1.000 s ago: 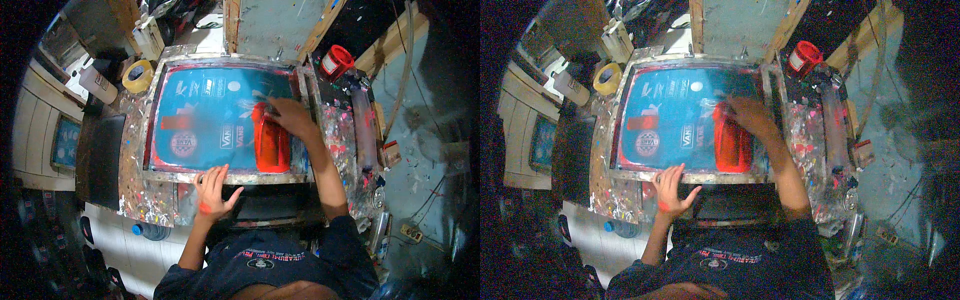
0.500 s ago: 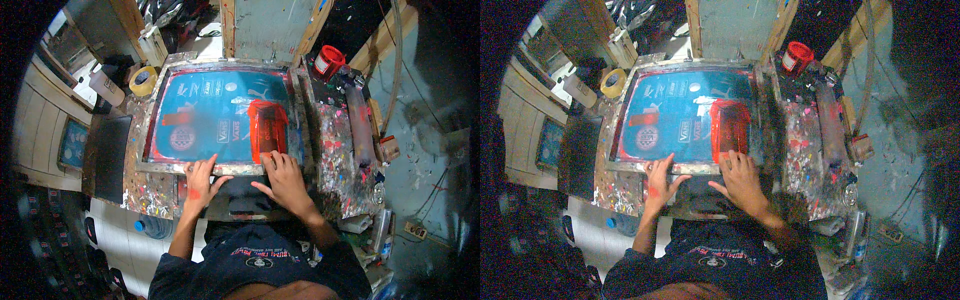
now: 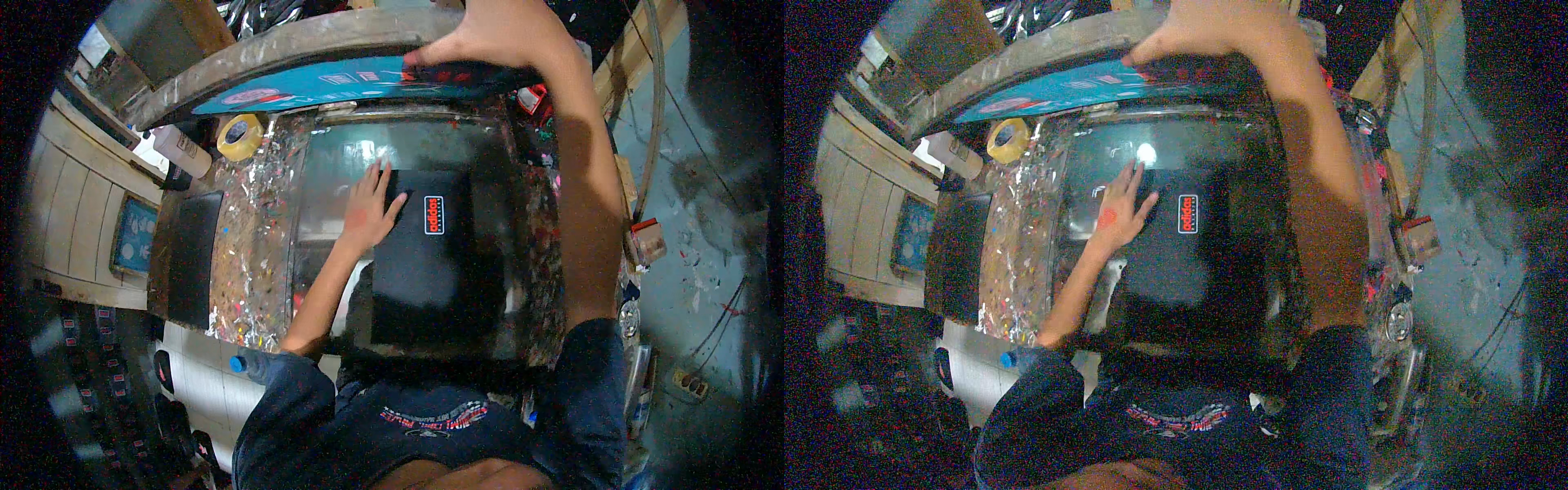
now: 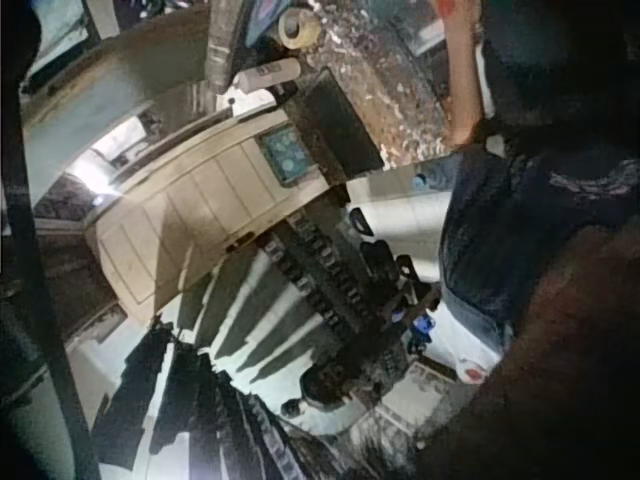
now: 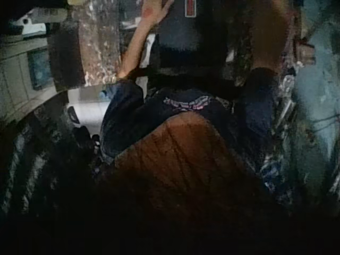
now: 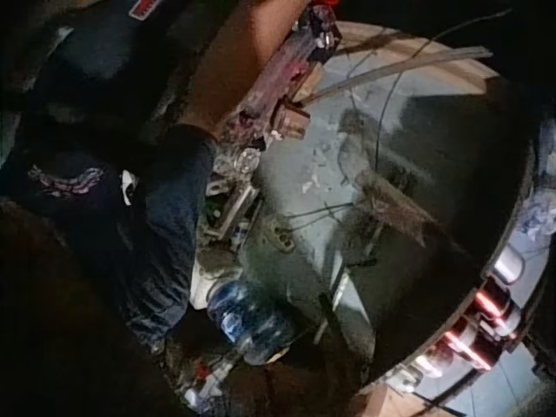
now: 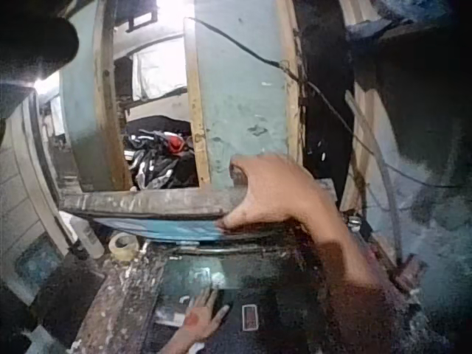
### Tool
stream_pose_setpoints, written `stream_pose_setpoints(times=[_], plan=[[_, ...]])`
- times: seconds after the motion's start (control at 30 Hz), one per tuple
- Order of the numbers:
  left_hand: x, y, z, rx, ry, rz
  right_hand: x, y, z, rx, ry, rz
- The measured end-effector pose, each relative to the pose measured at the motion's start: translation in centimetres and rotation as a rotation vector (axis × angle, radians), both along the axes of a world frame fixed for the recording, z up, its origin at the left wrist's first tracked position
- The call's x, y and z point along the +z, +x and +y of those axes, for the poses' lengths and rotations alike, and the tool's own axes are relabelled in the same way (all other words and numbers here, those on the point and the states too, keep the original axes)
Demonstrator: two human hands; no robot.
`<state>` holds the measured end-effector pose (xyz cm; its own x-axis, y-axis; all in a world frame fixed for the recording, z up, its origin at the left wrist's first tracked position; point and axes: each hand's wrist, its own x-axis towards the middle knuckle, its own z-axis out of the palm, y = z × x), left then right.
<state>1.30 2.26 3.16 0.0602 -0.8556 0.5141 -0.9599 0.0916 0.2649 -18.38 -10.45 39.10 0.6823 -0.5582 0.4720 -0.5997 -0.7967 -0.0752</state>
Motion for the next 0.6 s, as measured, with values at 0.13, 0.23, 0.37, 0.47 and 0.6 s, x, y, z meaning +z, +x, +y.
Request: stream_pose_setpoints(times=[0.13,0.23,0.37,0.47,0.6], plan=[[-2.9,-0.6,-1.1,0.009,0.151,0.007,1.4,-0.5,-0.8,-0.01,-0.05,-0.002],[-1.7,-1.5,-0.9,-0.066,0.137,0.027,2.0,-1.0,-2.1,-0.025,-0.063,0.042],[2.2,0.2,2.2,-0.041,0.091,0.363,3.0,0.3,-1.6,-0.083,-0.028,0.093],[2.6,6.4,5.3,0.093,-0.035,0.374,2.3,1.7,-3.1,-0.035,-0.065,0.038],[3.3,19.8,10.7,0.282,-0.193,0.214,1.2,-0.2,-7.9,-0.065,0.02,0.034]])
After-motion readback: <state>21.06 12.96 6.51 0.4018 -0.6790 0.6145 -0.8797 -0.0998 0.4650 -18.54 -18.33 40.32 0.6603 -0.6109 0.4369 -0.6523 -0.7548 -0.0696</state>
